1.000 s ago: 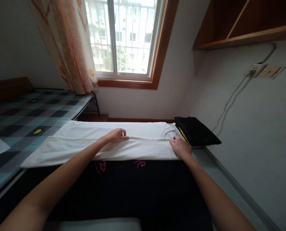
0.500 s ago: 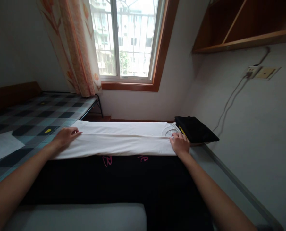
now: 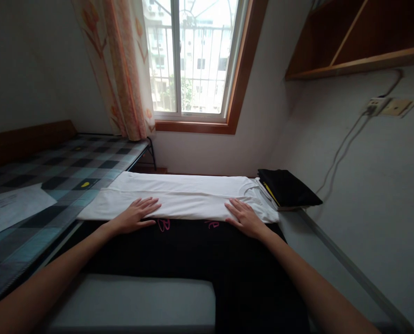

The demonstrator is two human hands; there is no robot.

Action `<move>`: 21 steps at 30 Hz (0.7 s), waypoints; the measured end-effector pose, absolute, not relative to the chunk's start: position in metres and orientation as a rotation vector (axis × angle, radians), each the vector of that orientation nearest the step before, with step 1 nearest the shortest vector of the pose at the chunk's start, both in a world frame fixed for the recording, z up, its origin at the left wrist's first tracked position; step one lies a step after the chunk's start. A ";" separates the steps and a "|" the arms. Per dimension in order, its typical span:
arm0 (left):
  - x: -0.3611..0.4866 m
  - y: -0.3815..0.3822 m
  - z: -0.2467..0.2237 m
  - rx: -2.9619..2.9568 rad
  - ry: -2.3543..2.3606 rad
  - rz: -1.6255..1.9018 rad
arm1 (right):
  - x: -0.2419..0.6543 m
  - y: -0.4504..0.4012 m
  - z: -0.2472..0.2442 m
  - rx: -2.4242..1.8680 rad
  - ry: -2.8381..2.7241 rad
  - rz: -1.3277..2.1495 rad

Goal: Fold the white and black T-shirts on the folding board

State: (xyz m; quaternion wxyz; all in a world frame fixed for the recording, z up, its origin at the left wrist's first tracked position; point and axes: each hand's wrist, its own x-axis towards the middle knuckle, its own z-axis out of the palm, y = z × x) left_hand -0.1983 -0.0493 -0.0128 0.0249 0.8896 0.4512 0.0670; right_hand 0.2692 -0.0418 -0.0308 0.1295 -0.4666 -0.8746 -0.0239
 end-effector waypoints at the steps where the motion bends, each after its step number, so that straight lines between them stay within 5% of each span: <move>1: -0.202 -0.052 -0.013 2.780 1.379 0.210 | 0.276 -0.044 -0.029 -1.330 -2.555 -0.066; 11: -0.324 -0.081 0.009 2.616 1.769 0.164 | 0.380 -0.066 -0.009 -1.262 -2.612 -0.360; 21: -0.371 -0.091 0.021 2.365 2.121 0.213 | 0.363 -0.067 0.018 -1.548 -2.495 -0.627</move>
